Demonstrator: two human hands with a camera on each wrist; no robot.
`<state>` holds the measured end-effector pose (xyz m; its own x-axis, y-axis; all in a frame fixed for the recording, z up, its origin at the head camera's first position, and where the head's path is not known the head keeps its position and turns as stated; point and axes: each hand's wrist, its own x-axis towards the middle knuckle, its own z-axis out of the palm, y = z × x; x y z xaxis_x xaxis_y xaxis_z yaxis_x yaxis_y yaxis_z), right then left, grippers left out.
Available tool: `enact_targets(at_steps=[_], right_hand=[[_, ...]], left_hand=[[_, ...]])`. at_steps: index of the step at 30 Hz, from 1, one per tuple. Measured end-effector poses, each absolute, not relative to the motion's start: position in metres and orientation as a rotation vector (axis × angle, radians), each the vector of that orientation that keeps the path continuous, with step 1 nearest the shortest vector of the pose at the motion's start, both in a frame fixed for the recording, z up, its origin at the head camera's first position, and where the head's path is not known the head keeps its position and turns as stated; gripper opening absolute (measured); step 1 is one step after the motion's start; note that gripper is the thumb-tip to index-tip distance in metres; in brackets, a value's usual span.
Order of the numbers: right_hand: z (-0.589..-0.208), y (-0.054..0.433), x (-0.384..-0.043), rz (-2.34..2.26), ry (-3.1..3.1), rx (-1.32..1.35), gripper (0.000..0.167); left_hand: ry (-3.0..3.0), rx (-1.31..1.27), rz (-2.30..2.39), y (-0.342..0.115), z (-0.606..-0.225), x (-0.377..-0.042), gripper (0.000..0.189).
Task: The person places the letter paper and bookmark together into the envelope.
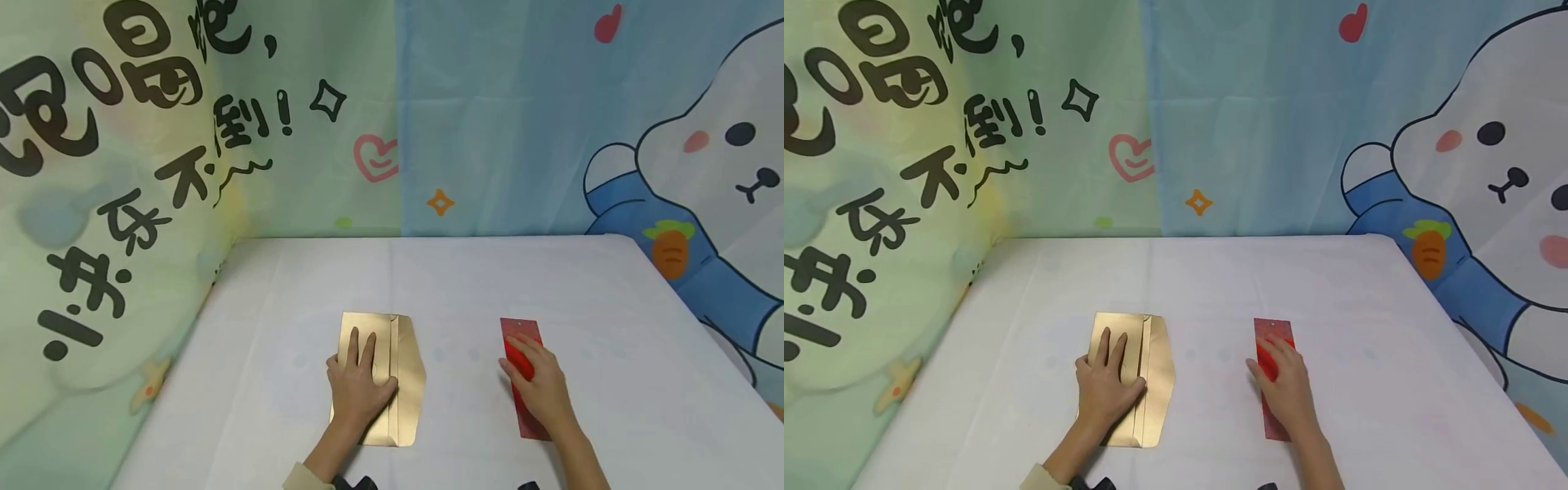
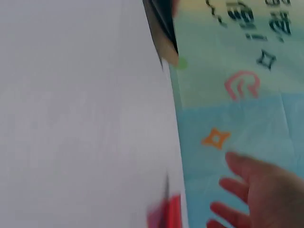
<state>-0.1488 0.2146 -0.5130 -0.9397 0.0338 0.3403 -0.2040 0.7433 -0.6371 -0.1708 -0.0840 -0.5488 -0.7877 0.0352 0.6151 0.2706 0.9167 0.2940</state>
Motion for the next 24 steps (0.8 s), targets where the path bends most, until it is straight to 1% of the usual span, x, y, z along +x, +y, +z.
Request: enact_targets(at_steps=[2, 4, 6, 8, 11, 17, 24], right_hand=[[-0.517, 0.229, -0.146, 0.943, -2.609, 0.028, 0.053], [-0.523, 0.239, -0.144, 0.886, -2.644, -0.042, 0.060], [-0.530, 0.246, -0.142, 0.793, -2.722, -0.076, 0.068], [-0.536, 0.248, -0.140, 0.716, -2.791, -0.079, 0.072], [-0.542, 0.249, -0.139, 0.658, -2.832, -0.045, 0.071], [-0.545, 0.245, -0.140, 0.721, -2.769, -0.017, 0.065], [-0.546, 0.244, -0.143, 0.927, -2.623, -0.059, 0.064]], left_hand=[[-2.456, -0.206, -0.490, -0.085, -0.548, -0.170, 0.075], [-2.477, -0.201, -0.489, -0.086, -0.548, -0.170, 0.076], [-2.495, -0.204, -0.484, -0.086, -0.548, -0.170, 0.076], [-2.499, -0.215, -0.483, -0.085, -0.549, -0.170, 0.076], [-2.494, -0.223, -0.487, -0.085, -0.549, -0.170, 0.075], [-2.467, -0.223, -0.488, -0.086, -0.550, -0.172, 0.075], [-2.461, -0.237, -0.499, -0.085, -0.552, -0.172, 0.074]])
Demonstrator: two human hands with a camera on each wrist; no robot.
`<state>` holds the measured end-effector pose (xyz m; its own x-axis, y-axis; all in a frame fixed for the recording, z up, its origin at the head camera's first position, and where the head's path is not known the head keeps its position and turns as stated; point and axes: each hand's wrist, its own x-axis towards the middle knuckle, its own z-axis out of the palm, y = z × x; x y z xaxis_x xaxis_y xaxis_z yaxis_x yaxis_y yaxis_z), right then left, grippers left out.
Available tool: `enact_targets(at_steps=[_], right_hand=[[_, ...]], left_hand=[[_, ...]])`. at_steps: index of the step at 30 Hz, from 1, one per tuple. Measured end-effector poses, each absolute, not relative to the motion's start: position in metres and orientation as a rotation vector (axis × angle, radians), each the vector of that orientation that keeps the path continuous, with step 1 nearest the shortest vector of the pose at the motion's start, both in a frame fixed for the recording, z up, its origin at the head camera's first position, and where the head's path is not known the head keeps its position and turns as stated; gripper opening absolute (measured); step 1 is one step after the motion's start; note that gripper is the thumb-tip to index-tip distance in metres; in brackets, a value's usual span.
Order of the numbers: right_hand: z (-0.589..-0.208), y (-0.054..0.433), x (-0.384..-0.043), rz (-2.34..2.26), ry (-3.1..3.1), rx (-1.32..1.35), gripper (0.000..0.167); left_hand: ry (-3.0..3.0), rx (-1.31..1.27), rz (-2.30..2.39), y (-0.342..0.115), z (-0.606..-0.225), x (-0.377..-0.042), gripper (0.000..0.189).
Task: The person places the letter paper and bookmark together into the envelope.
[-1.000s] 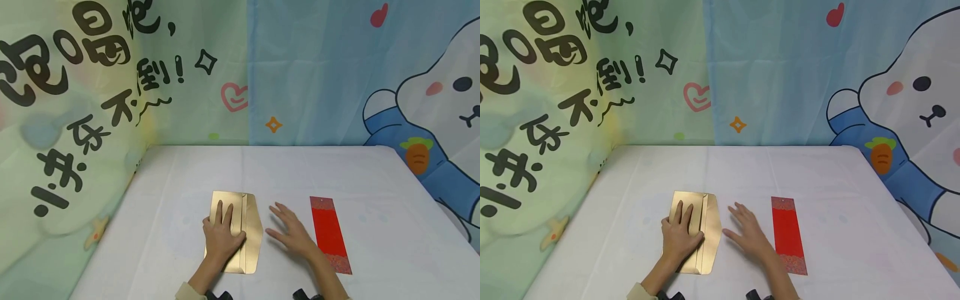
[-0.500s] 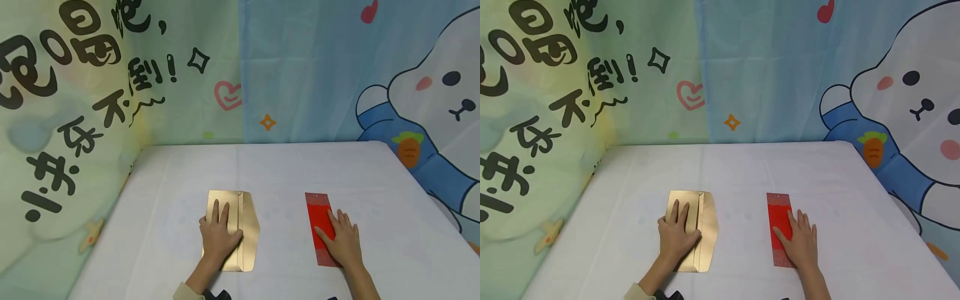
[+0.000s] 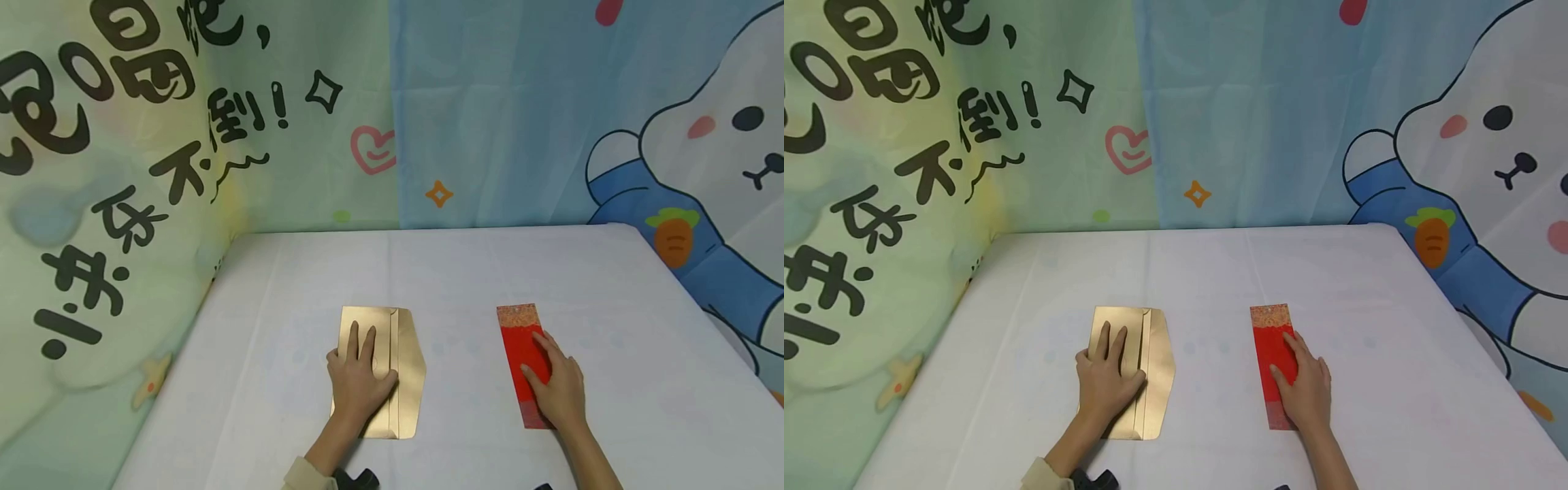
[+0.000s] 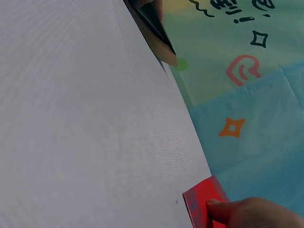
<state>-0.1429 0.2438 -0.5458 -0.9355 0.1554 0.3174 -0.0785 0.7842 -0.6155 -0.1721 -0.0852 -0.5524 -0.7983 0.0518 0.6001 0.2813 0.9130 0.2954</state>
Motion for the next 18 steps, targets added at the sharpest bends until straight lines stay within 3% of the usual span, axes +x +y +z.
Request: enact_targets(at_steps=[9, 12, 18], right_hand=[[-0.527, 0.250, -0.142, 1.140, -2.780, -0.277, 0.057], [-0.513, 0.255, -0.141, 1.221, -2.933, -0.310, 0.062], [-0.500, 0.261, -0.139, 1.850, -2.970, -0.204, 0.076]], left_hand=[[-2.478, -0.226, -0.496, -0.087, -0.551, -0.173, 0.074], [-2.482, -0.219, -0.494, -0.086, -0.551, -0.172, 0.073], [-2.492, -0.211, -0.485, -0.088, -0.552, -0.173, 0.074]])
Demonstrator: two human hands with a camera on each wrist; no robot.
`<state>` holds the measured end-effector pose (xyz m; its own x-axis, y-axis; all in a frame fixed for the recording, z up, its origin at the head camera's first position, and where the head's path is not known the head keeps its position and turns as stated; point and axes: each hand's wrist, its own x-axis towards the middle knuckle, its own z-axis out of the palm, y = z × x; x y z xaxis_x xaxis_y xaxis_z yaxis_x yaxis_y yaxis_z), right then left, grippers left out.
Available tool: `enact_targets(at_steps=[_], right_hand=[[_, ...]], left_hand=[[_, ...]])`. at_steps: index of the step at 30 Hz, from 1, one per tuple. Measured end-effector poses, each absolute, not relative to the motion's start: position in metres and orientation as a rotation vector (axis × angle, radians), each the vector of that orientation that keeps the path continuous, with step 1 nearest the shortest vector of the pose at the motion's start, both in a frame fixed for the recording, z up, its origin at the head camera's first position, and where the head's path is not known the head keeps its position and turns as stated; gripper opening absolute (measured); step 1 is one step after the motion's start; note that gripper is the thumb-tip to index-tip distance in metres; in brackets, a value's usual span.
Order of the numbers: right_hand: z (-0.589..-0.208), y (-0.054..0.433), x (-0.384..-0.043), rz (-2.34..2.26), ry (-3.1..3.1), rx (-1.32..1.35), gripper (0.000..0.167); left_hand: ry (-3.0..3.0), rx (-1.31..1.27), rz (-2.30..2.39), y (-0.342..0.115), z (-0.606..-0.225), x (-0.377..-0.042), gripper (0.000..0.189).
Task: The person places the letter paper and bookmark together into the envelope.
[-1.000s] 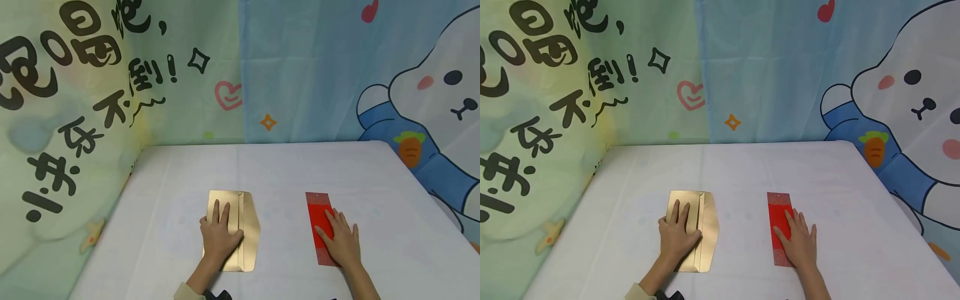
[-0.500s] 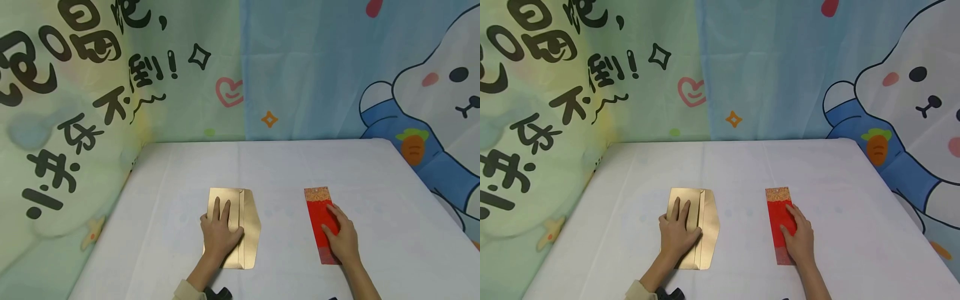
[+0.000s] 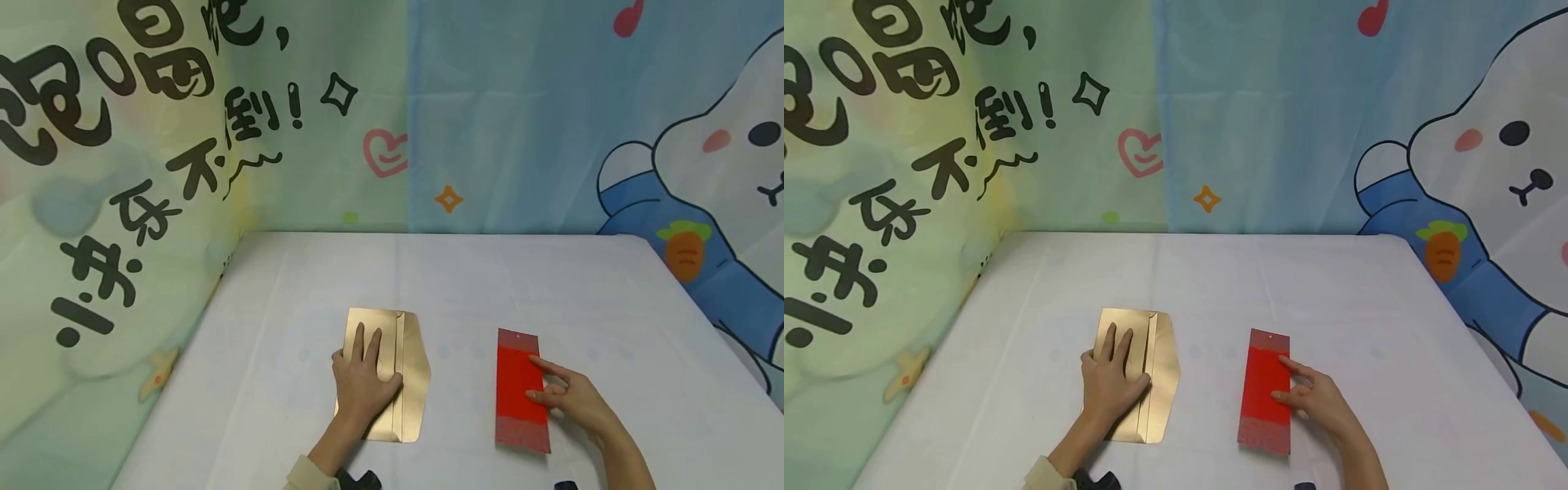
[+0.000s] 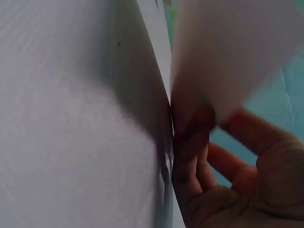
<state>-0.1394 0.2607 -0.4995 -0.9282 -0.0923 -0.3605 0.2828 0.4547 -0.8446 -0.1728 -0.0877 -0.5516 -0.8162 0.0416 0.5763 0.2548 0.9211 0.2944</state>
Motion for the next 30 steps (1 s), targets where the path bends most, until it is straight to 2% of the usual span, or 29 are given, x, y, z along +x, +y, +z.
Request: enact_targets(at_steps=[5, 10, 19, 30], right_hand=[[-0.504, 0.258, -0.134, -1.663, 2.080, -0.137, 0.087], [-0.503, 0.235, -0.137, -1.740, 2.004, -0.310, 0.096], [-0.503, 0.183, -0.159, -1.811, 2.128, -0.426, 0.103], [-0.512, 0.154, -0.173, -1.780, 2.224, -0.440, 0.103]], left_hand=[[-2.479, -0.220, -0.483, -0.089, -0.553, -0.174, 0.075], [-2.496, -0.206, -0.510, -0.089, -0.552, -0.174, 0.074], [-2.500, -0.236, -0.512, -0.087, -0.549, -0.174, 0.071], [-2.510, -0.229, -0.488, -0.090, -0.550, -0.174, 0.069]])
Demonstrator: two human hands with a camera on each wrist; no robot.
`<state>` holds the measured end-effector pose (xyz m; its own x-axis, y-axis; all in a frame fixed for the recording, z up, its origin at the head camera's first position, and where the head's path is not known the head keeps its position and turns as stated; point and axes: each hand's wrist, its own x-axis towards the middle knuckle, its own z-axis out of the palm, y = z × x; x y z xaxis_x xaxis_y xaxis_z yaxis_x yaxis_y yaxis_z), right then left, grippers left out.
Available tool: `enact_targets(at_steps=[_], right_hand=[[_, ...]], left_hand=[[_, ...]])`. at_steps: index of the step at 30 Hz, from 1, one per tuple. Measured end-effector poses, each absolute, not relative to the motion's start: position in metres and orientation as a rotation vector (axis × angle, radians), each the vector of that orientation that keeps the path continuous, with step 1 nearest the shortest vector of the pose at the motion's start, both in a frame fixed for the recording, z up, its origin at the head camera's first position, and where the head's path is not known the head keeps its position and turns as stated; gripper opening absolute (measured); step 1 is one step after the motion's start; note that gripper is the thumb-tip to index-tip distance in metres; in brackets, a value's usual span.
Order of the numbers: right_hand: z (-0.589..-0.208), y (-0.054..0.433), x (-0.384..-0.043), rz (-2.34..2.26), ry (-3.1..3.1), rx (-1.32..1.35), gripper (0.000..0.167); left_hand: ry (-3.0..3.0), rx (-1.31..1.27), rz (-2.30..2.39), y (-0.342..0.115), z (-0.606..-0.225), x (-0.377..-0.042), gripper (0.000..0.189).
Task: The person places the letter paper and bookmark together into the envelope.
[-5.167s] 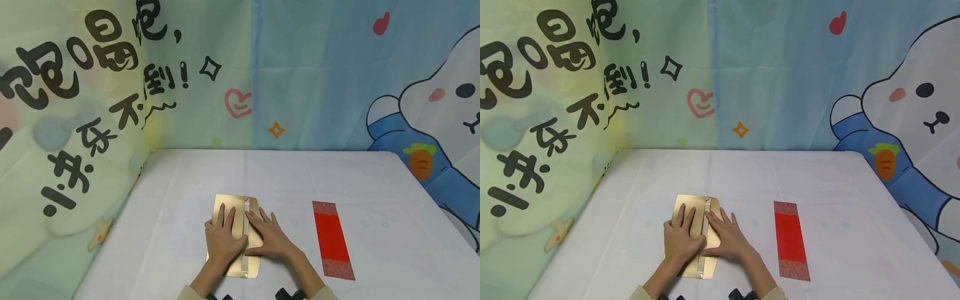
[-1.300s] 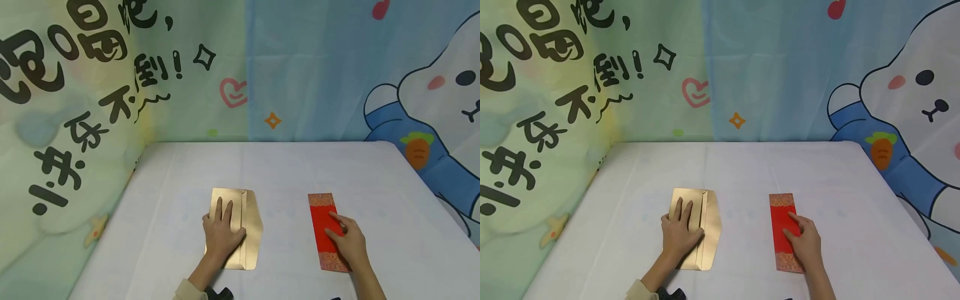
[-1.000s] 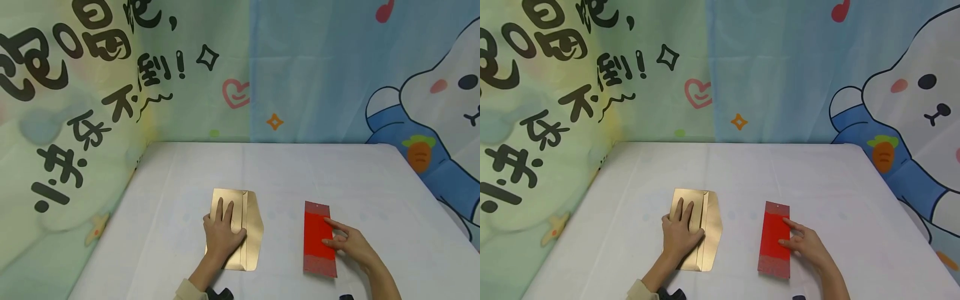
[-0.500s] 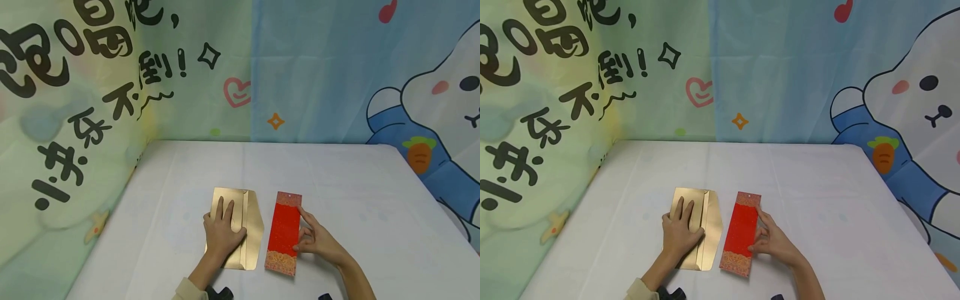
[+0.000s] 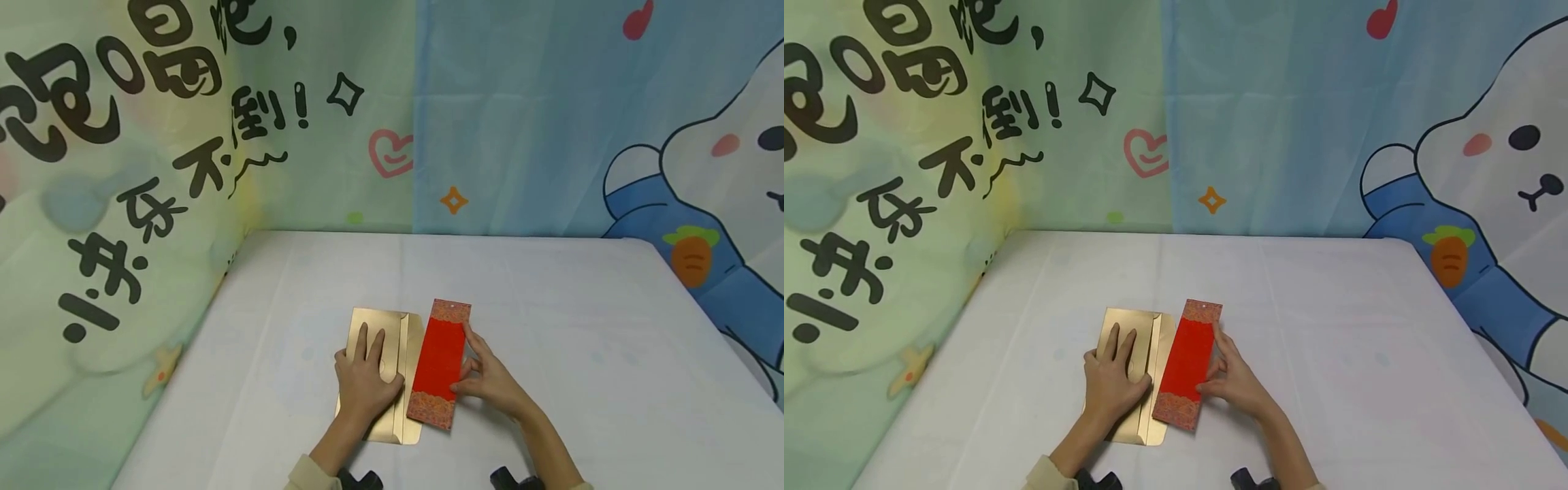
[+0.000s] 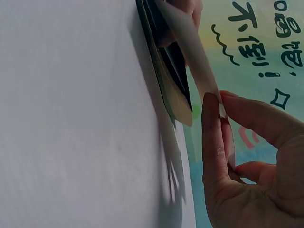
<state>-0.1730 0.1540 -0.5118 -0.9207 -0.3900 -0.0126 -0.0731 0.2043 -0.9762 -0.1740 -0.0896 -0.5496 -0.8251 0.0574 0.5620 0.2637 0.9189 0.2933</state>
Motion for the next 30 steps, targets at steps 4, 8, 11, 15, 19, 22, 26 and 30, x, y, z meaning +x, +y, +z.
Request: enact_targets(at_steps=[4, 8, 11, 15, 19, 22, 26, 30], right_hand=[[-0.514, 0.147, -0.172, -1.758, 2.213, -0.479, 0.104], [-0.518, 0.141, -0.172, -1.751, 2.213, -0.514, 0.106], [-0.523, 0.136, -0.171, -1.759, 2.218, -0.527, 0.108], [-0.527, 0.130, -0.169, -1.731, 2.238, -0.541, 0.108], [-0.527, 0.125, -0.167, -1.662, 2.259, -0.552, 0.107], [-0.525, 0.123, -0.166, -1.621, 2.281, -0.547, 0.107], [-0.523, 0.121, -0.167, -1.604, 2.293, -0.547, 0.108], [-0.522, 0.120, -0.170, -1.567, 2.290, -0.574, 0.107]], left_hand=[[-2.517, -0.220, -0.495, -0.090, -0.550, -0.174, 0.069], [-2.521, -0.219, -0.488, -0.090, -0.550, -0.174, 0.069], [-2.531, -0.219, -0.481, -0.089, -0.549, -0.174, 0.069], [-2.555, -0.213, -0.469, -0.089, -0.548, -0.174, 0.070], [-2.552, -0.212, -0.457, -0.090, -0.548, -0.174, 0.070], [-2.539, -0.217, -0.457, -0.090, -0.548, -0.175, 0.070], [-2.530, -0.222, -0.457, -0.089, -0.549, -0.175, 0.070], [-2.450, -0.244, -0.457, -0.089, -0.551, -0.177, 0.068]])
